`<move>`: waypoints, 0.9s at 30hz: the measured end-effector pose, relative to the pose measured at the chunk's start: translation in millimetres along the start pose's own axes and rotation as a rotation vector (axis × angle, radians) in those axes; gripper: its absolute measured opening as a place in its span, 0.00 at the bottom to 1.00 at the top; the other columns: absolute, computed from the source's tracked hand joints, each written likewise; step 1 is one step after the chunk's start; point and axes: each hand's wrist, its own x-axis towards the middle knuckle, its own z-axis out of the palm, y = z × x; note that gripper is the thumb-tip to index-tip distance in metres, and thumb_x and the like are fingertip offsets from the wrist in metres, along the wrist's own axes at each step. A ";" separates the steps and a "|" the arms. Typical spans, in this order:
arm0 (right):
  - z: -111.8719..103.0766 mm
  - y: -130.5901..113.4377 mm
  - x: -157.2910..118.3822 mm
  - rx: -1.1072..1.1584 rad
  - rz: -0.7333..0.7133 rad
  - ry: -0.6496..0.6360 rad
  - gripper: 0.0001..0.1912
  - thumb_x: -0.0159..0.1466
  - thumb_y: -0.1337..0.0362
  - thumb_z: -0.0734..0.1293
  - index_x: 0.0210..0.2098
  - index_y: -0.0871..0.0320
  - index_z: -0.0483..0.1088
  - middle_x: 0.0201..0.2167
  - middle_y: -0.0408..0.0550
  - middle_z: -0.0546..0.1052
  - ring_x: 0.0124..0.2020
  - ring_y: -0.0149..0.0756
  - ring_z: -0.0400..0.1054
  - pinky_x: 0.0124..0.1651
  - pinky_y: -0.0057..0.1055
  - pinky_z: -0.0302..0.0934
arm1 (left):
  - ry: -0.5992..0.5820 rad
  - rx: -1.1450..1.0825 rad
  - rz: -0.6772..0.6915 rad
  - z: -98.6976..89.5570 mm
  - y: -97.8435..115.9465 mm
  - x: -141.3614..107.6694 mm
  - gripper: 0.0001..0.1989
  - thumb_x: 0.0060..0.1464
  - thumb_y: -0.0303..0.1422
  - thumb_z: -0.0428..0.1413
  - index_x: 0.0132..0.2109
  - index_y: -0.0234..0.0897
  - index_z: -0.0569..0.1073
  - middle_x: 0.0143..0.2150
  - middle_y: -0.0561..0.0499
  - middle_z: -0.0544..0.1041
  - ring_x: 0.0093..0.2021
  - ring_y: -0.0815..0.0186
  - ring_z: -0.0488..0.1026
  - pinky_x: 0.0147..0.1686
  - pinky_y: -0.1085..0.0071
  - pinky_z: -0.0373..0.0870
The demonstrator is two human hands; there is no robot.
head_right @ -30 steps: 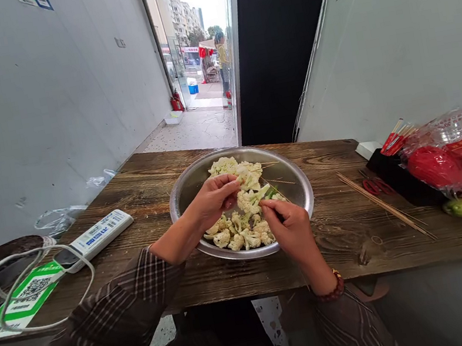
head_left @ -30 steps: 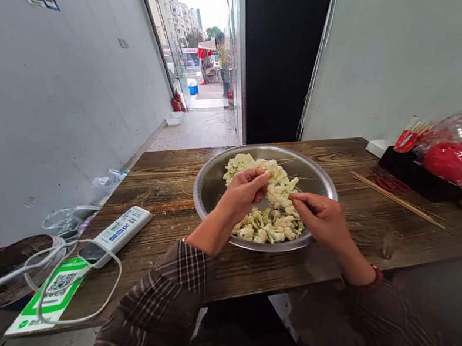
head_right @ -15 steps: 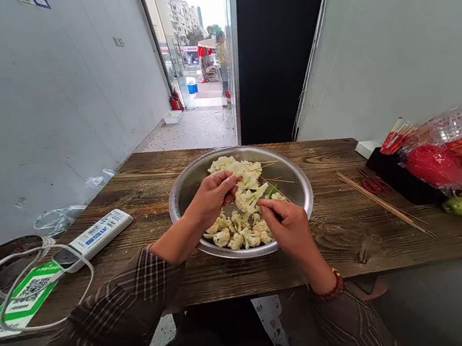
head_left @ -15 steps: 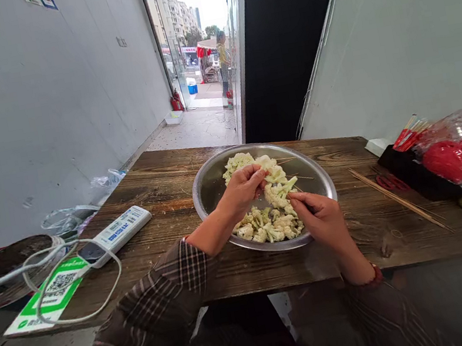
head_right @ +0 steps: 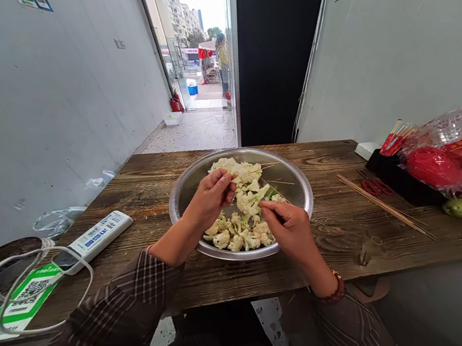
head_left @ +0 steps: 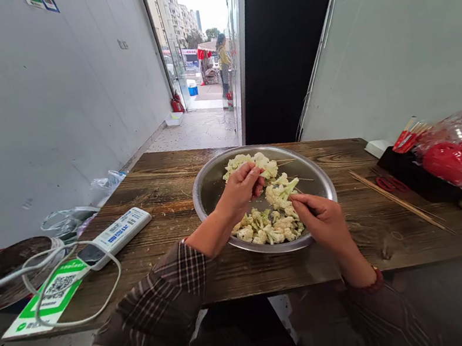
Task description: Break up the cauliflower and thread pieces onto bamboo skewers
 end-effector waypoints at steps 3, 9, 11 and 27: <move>0.2 0.1 -0.2 0.005 0.003 -0.001 0.11 0.62 0.63 0.64 0.38 0.57 0.78 0.35 0.49 0.81 0.36 0.38 0.76 0.40 0.33 0.69 | 0.011 -0.063 -0.008 -1.4 -1.2 1.9 0.10 0.54 0.36 0.57 0.33 0.34 0.66 0.23 0.56 0.68 0.17 0.79 0.60 0.15 0.82 0.50; 0.8 0.9 -0.7 0.015 -0.009 -0.034 0.10 0.62 0.63 0.64 0.38 0.56 0.78 0.36 0.49 0.81 0.36 0.39 0.76 0.40 0.34 0.70 | 0.026 -0.212 -0.032 -5.3 -0.4 5.4 0.11 0.51 0.35 0.60 0.33 0.33 0.66 0.23 0.56 0.68 0.18 0.78 0.61 0.16 0.81 0.53; 1.1 1.1 -0.6 0.013 -0.009 -0.040 0.10 0.62 0.63 0.65 0.37 0.55 0.78 0.36 0.49 0.81 0.36 0.39 0.76 0.41 0.34 0.70 | 0.034 -0.244 -0.035 -5.5 0.7 5.2 0.11 0.51 0.34 0.60 0.33 0.33 0.66 0.23 0.56 0.68 0.18 0.78 0.61 0.16 0.81 0.53; 2.1 1.3 0.2 -0.001 0.008 -0.029 0.11 0.62 0.62 0.64 0.38 0.56 0.78 0.36 0.49 0.81 0.36 0.39 0.76 0.40 0.34 0.69 | -0.028 -0.227 -0.074 -5.9 -1.3 4.0 0.14 0.47 0.36 0.63 0.33 0.32 0.67 0.23 0.55 0.68 0.18 0.78 0.61 0.15 0.82 0.52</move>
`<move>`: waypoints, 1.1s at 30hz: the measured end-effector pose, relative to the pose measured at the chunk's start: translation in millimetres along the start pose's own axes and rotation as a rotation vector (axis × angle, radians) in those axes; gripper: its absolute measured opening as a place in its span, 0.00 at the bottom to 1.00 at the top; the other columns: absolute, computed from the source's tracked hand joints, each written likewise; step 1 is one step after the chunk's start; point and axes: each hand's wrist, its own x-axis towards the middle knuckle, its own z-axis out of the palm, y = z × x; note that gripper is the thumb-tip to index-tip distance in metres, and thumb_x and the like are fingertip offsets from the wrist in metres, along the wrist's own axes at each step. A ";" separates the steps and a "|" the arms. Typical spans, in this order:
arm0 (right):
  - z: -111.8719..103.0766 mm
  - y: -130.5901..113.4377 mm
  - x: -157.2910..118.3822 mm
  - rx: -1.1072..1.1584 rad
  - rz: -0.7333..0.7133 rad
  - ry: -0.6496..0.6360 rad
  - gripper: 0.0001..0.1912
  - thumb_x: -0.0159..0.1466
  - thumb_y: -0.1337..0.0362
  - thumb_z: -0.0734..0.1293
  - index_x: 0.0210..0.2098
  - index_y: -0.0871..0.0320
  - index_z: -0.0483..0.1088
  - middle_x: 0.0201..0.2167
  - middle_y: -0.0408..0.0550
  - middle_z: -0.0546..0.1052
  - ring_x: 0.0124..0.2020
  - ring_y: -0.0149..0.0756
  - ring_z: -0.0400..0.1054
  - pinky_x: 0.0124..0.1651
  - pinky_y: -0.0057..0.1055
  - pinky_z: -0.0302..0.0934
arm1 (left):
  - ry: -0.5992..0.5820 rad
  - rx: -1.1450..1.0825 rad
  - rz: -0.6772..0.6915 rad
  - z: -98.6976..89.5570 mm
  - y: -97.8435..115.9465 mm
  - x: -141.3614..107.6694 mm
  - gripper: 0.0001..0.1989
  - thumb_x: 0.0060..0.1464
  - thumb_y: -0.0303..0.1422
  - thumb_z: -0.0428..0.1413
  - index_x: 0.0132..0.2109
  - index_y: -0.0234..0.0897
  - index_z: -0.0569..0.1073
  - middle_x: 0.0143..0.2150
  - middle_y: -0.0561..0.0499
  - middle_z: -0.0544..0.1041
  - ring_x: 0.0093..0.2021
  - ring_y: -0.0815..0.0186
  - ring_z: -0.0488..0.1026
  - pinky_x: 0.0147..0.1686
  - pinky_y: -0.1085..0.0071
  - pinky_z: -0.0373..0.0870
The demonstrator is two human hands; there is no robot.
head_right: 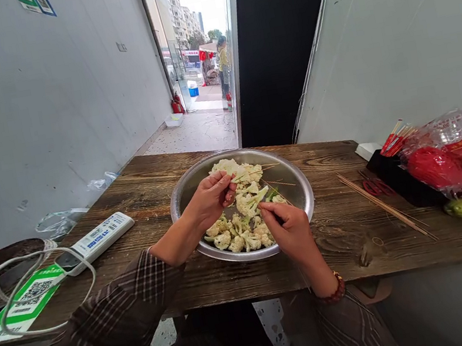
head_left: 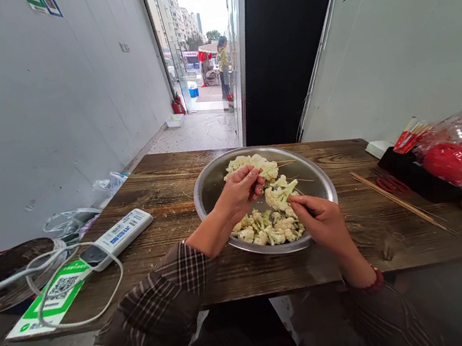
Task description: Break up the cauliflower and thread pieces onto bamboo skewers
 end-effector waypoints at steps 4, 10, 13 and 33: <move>-0.5 -0.5 -0.2 0.002 -0.010 -0.018 0.11 0.63 0.62 0.64 0.38 0.56 0.78 0.36 0.49 0.81 0.36 0.39 0.76 0.40 0.35 0.69 | 0.028 -0.019 0.058 1.2 1.6 -0.3 0.13 0.48 0.35 0.62 0.33 0.33 0.67 0.23 0.56 0.68 0.18 0.79 0.60 0.16 0.82 0.53; -1.0 -1.9 -0.6 -0.001 -0.007 0.011 0.10 0.62 0.63 0.64 0.38 0.55 0.79 0.36 0.49 0.81 0.36 0.39 0.76 0.41 0.36 0.70 | 0.022 0.011 0.028 2.4 1.6 -1.0 0.12 0.49 0.35 0.61 0.32 0.33 0.66 0.23 0.56 0.68 0.18 0.79 0.61 0.15 0.82 0.51; -1.0 -1.8 -0.8 -0.001 -0.011 0.011 0.10 0.62 0.62 0.64 0.38 0.54 0.79 0.36 0.49 0.81 0.36 0.39 0.76 0.41 0.36 0.70 | 0.000 0.047 0.014 2.6 0.9 -1.4 0.12 0.49 0.35 0.61 0.31 0.33 0.66 0.23 0.56 0.68 0.17 0.79 0.60 0.15 0.82 0.49; -0.2 0.5 -0.9 -0.004 -0.020 0.007 0.10 0.62 0.62 0.65 0.37 0.55 0.79 0.36 0.49 0.81 0.36 0.39 0.76 0.40 0.36 0.70 | 0.047 -0.009 0.012 1.0 2.6 -0.5 0.12 0.48 0.34 0.62 0.32 0.32 0.66 0.22 0.56 0.67 0.17 0.79 0.60 0.14 0.83 0.50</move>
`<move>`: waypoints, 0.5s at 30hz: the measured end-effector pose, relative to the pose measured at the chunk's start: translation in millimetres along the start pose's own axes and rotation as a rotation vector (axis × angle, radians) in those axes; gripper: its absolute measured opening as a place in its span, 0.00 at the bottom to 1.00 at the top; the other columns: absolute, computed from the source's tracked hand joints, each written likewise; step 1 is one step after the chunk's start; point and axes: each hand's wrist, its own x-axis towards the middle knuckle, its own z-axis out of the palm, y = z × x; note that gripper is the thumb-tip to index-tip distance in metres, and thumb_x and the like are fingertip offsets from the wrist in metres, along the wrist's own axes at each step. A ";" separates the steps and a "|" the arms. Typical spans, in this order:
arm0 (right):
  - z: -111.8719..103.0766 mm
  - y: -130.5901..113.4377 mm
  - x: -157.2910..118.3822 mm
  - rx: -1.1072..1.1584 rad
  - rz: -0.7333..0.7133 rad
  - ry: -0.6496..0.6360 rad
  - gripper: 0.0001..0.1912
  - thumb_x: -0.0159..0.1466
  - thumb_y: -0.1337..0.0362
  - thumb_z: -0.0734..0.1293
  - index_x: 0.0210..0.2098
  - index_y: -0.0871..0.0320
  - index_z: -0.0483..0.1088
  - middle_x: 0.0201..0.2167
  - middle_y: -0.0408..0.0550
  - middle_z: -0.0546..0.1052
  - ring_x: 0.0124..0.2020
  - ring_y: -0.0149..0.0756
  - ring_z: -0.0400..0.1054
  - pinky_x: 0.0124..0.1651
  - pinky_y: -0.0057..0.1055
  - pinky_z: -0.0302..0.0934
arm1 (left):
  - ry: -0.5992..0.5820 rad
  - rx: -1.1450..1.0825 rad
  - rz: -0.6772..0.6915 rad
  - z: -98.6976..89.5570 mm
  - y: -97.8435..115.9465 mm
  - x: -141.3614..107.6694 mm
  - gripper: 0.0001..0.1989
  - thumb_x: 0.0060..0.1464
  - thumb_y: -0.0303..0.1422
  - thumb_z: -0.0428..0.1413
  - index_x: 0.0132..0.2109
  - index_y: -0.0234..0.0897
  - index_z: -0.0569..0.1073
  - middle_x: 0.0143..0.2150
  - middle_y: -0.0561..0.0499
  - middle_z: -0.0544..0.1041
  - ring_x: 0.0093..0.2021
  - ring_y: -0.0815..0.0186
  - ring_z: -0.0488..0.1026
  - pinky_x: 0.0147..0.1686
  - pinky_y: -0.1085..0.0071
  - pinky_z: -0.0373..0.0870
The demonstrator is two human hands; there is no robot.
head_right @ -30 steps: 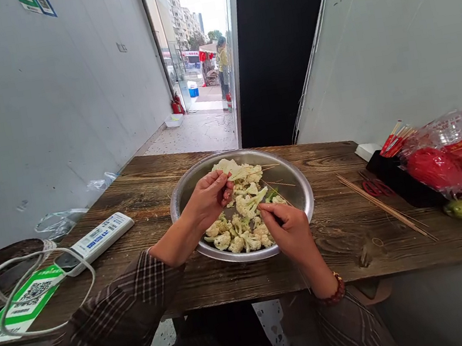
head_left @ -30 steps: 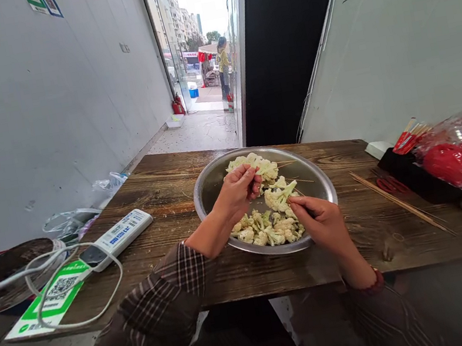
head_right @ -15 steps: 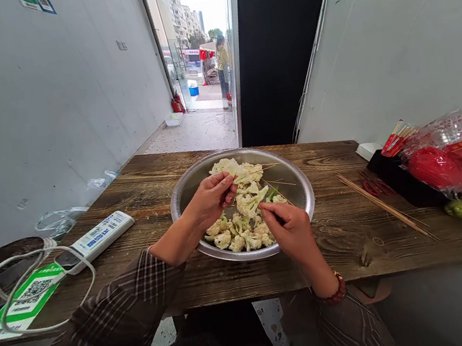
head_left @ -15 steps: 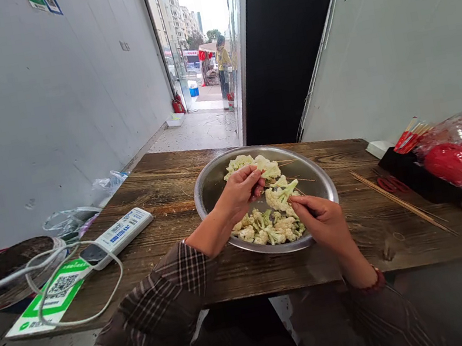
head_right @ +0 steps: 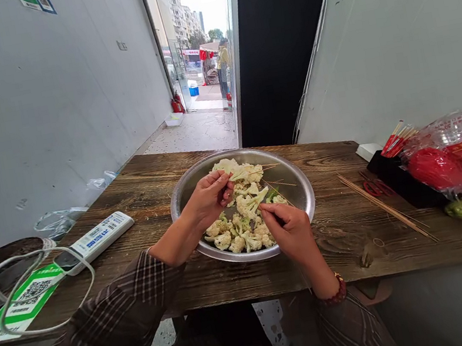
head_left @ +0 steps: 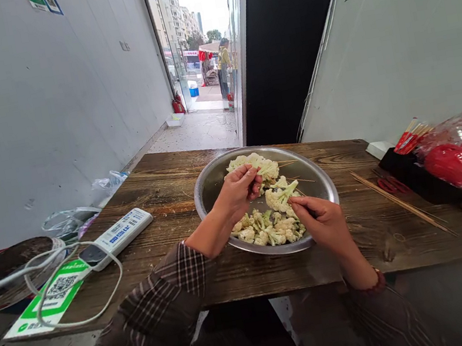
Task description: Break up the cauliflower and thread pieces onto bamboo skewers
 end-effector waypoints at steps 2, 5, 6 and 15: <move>-0.2 -0.5 0.1 -0.004 -0.009 -0.002 0.10 0.62 0.62 0.64 0.38 0.54 0.79 0.36 0.49 0.82 0.36 0.39 0.76 0.40 0.36 0.71 | -0.026 0.017 -0.002 -1.3 -1.6 0.6 0.13 0.48 0.35 0.62 0.32 0.32 0.67 0.23 0.56 0.68 0.17 0.79 0.60 0.14 0.83 0.50; -0.4 -0.4 -0.1 -0.006 -0.017 0.002 0.10 0.62 0.62 0.64 0.38 0.54 0.79 0.36 0.48 0.82 0.36 0.40 0.76 0.40 0.36 0.70 | -0.045 0.046 0.000 -2.2 -3.1 0.8 0.13 0.47 0.36 0.63 0.32 0.32 0.67 0.23 0.55 0.68 0.17 0.79 0.60 0.14 0.82 0.49; -0.4 -0.2 -0.3 -0.006 -0.016 0.002 0.10 0.62 0.62 0.64 0.38 0.54 0.79 0.36 0.48 0.81 0.36 0.39 0.76 0.40 0.36 0.70 | -0.046 0.057 0.002 -2.0 -3.3 0.6 0.13 0.47 0.36 0.63 0.31 0.32 0.67 0.23 0.55 0.68 0.17 0.79 0.60 0.14 0.82 0.49; -0.3 0.3 -0.1 -0.011 -0.009 -0.003 0.10 0.62 0.62 0.64 0.37 0.54 0.79 0.36 0.48 0.81 0.36 0.39 0.76 0.40 0.35 0.70 | -0.022 0.097 0.020 -0.1 -2.6 -1.3 0.12 0.48 0.35 0.62 0.31 0.32 0.67 0.22 0.55 0.69 0.17 0.80 0.60 0.14 0.83 0.49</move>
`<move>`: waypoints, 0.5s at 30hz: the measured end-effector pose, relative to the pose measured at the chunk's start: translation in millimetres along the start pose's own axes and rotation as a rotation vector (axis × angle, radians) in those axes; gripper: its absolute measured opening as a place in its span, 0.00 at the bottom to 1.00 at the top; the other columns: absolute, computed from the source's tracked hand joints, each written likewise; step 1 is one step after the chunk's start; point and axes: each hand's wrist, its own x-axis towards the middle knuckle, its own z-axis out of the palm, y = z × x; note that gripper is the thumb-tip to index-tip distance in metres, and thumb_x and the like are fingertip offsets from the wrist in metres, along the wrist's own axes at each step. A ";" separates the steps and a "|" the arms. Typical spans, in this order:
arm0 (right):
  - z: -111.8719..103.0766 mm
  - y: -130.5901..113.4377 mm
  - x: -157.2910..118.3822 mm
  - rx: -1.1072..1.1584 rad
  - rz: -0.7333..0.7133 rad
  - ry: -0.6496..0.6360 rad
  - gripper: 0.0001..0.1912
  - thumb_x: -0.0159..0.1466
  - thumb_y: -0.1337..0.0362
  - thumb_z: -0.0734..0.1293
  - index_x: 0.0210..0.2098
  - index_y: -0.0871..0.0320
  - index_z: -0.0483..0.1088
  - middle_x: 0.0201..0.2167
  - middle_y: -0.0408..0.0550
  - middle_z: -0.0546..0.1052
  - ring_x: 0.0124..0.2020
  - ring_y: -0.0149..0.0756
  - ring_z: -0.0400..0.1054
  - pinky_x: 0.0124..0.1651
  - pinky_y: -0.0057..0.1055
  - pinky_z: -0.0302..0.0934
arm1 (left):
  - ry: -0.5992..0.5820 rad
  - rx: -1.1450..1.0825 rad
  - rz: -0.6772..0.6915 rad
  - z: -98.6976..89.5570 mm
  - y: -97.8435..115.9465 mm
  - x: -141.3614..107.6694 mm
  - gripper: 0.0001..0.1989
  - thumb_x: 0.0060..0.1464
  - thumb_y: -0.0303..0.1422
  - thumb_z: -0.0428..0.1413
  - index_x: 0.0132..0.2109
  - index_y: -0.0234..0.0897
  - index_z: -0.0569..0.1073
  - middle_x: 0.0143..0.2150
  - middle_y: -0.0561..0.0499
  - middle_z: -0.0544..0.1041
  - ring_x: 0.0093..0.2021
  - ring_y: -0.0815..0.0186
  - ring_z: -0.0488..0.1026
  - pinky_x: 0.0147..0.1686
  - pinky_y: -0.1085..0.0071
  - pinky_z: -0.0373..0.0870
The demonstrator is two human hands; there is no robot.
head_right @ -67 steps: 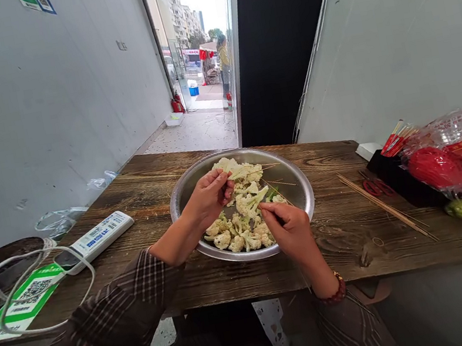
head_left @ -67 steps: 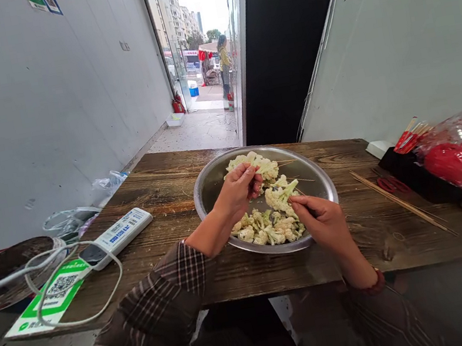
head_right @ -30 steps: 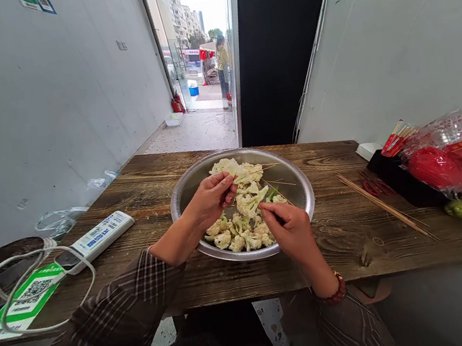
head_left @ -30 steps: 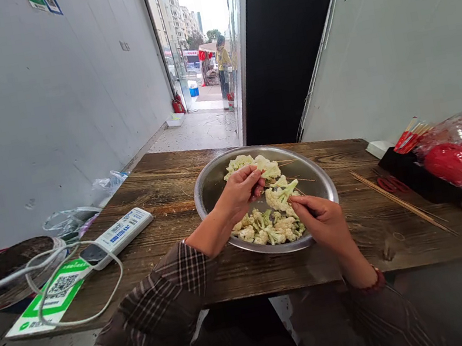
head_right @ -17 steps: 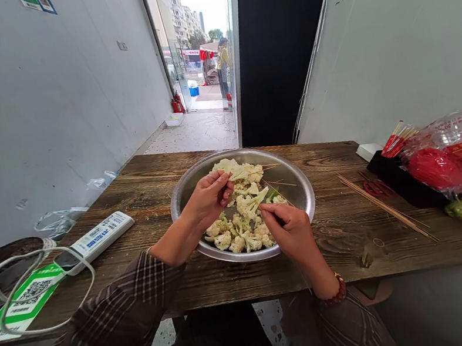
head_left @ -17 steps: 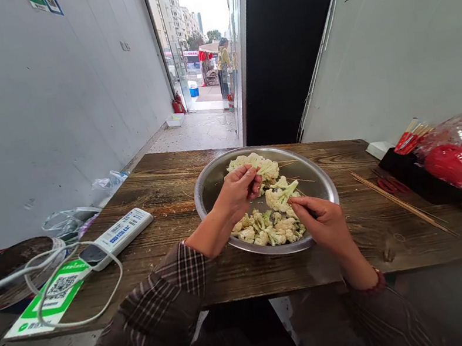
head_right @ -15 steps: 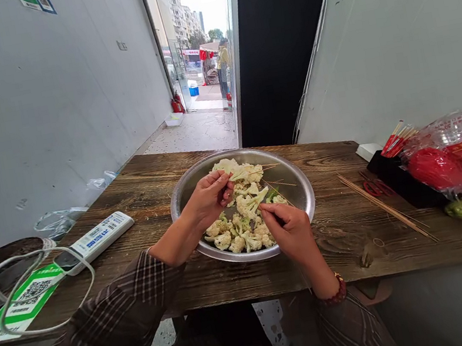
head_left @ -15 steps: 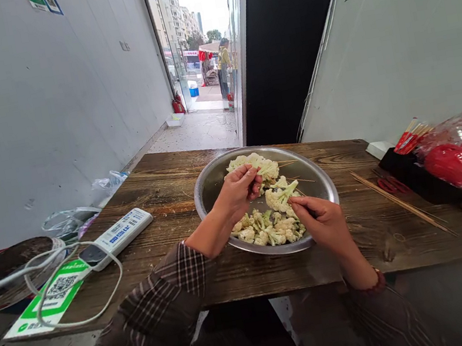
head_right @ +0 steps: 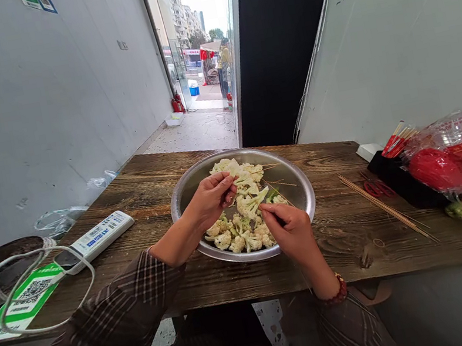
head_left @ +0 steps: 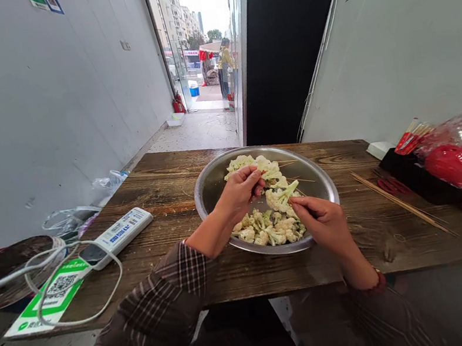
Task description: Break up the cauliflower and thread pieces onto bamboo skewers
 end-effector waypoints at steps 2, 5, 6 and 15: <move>-0.1 -0.6 0.1 -0.002 0.000 0.000 0.10 0.62 0.62 0.65 0.37 0.54 0.79 0.36 0.48 0.81 0.36 0.39 0.76 0.40 0.35 0.70 | 0.028 -0.017 0.008 -0.4 0.1 0.7 0.12 0.48 0.35 0.62 0.31 0.32 0.68 0.22 0.55 0.69 0.17 0.80 0.60 0.14 0.83 0.49; -0.5 -1.8 0.1 0.001 -0.002 0.002 0.10 0.62 0.62 0.64 0.37 0.54 0.79 0.36 0.48 0.82 0.36 0.40 0.76 0.40 0.36 0.71 | 0.048 -0.027 0.010 -0.3 0.5 1.4 0.12 0.48 0.35 0.62 0.31 0.32 0.67 0.22 0.55 0.68 0.17 0.79 0.60 0.14 0.83 0.50; -0.6 -2.1 0.1 0.003 -0.003 0.002 0.10 0.62 0.62 0.64 0.37 0.54 0.79 0.36 0.48 0.82 0.36 0.40 0.76 0.40 0.36 0.71 | 0.048 -0.025 0.009 0.0 0.7 1.4 0.12 0.48 0.35 0.62 0.31 0.32 0.67 0.22 0.55 0.68 0.17 0.79 0.60 0.14 0.83 0.50; -0.1 -0.5 -0.3 0.011 -0.001 0.001 0.10 0.62 0.63 0.65 0.38 0.54 0.78 0.36 0.48 0.81 0.36 0.39 0.76 0.40 0.35 0.71 | 0.036 0.020 0.031 1.7 0.4 0.7 0.12 0.50 0.34 0.61 0.30 0.33 0.66 0.22 0.56 0.68 0.16 0.79 0.60 0.14 0.82 0.50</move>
